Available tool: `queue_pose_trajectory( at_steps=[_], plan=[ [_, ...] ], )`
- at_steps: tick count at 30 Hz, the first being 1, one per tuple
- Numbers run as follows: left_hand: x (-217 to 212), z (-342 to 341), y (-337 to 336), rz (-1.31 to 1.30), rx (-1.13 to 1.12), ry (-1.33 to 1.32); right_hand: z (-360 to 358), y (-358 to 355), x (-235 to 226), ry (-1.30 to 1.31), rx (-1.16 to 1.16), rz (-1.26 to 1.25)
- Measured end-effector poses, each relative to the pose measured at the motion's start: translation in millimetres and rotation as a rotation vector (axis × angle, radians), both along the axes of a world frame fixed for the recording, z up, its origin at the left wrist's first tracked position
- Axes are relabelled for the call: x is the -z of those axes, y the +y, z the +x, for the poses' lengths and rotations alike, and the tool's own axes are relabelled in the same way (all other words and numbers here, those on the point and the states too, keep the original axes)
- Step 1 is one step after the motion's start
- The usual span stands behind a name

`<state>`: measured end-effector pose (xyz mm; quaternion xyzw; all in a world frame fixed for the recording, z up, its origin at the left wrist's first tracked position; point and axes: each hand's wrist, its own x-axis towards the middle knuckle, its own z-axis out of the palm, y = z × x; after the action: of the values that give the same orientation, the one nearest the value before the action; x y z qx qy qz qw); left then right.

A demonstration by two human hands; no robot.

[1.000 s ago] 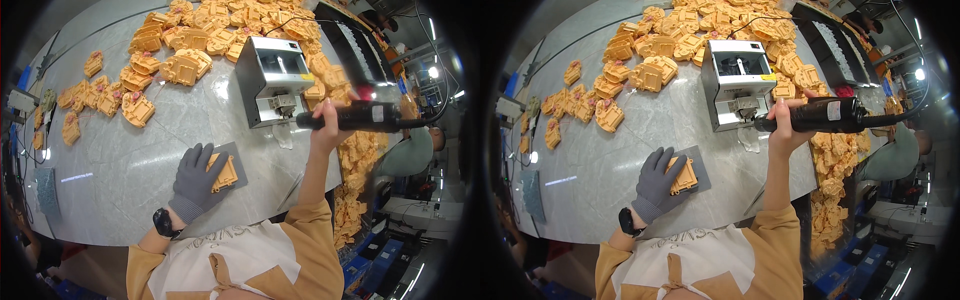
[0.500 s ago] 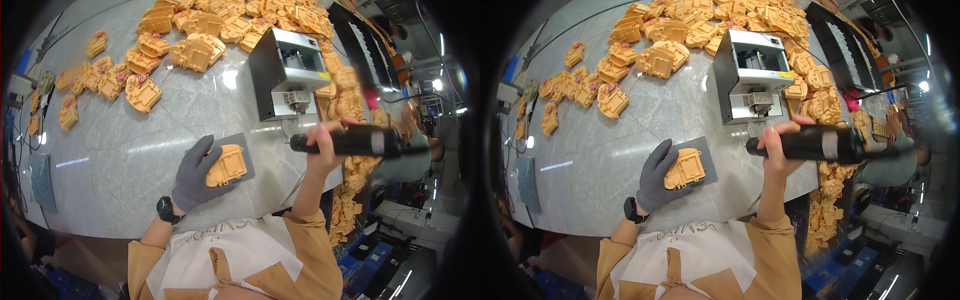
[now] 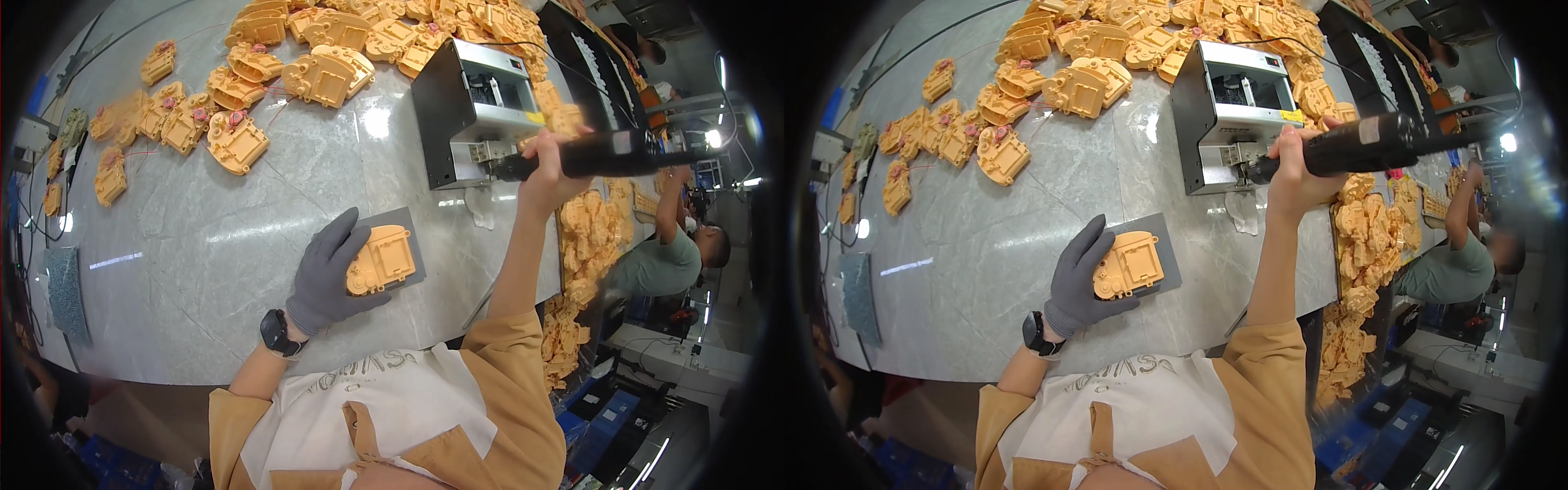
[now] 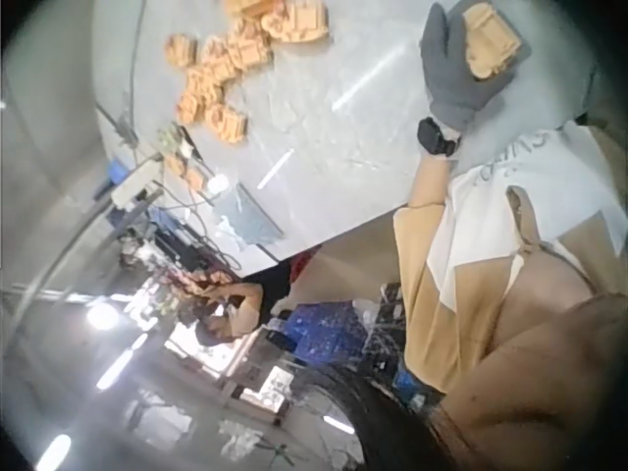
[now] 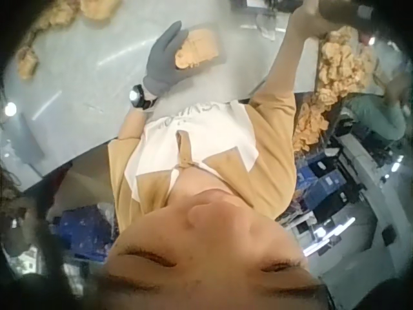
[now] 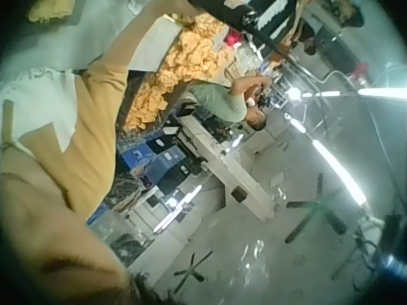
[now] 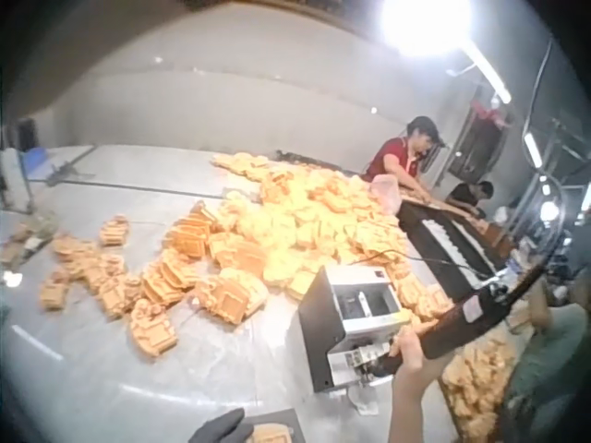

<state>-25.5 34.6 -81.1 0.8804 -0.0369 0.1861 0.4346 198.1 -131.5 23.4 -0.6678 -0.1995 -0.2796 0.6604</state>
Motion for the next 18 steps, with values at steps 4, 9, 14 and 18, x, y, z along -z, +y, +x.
queue_pose_trajectory(
  at_steps=[4,9,14,18],
  plan=[
    [-1,1,0,0.005,-0.01,0.005,-4,1,2,0.006,-0.032,0.021],
    [-1,-1,2,-0.006,0.001,-0.024,-38,-5,1,0.102,-0.075,0.065],
    [1,-1,3,0.016,-0.024,-0.008,-131,6,-6,0.079,-0.504,0.251],
    [1,-4,3,0.009,-0.029,-0.02,-152,11,3,0.117,-0.596,0.156]
  ],
)
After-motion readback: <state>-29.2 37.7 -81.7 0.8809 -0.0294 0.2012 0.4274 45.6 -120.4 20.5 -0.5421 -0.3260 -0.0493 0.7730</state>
